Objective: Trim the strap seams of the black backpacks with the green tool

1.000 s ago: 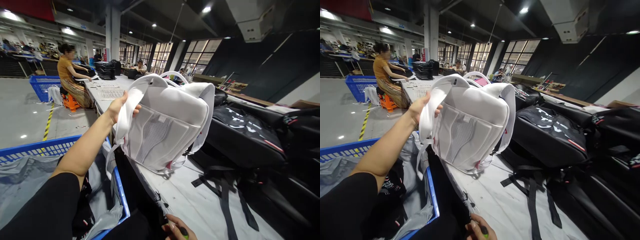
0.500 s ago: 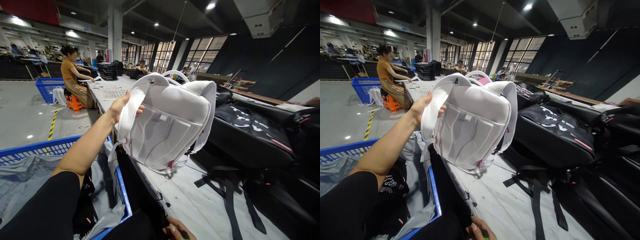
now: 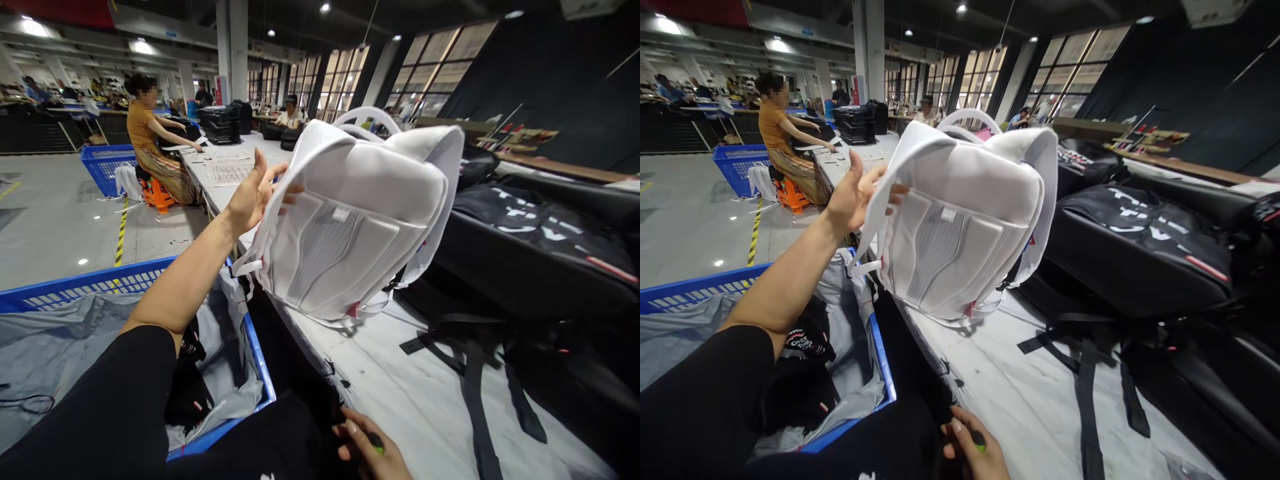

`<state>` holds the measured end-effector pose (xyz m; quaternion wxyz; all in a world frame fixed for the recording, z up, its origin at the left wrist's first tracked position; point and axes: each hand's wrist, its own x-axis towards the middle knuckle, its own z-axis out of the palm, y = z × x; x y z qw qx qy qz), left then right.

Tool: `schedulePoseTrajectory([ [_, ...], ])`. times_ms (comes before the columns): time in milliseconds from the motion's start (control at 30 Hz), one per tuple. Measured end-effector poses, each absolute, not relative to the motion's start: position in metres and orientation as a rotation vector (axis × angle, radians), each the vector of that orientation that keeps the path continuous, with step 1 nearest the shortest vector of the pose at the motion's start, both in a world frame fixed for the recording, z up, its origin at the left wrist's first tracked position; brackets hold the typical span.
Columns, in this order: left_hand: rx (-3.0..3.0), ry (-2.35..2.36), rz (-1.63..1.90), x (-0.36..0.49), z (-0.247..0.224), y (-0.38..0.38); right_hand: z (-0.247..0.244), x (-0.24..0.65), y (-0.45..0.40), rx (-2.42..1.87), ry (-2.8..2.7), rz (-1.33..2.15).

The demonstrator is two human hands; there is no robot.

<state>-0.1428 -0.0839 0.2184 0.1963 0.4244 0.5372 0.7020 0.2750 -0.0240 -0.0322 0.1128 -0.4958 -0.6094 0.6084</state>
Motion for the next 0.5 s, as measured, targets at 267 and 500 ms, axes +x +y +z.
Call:
schedulePoseTrajectory([
  [267,0.862,2.071,2.064,-0.214,0.168,-0.045,-0.021,0.279,-0.031,-1.484,-1.821,1.797],
  [500,1.341,1.887,2.152,-0.172,0.175,-0.007,-0.004,0.289,-0.021,-1.452,-1.775,1.703],
])
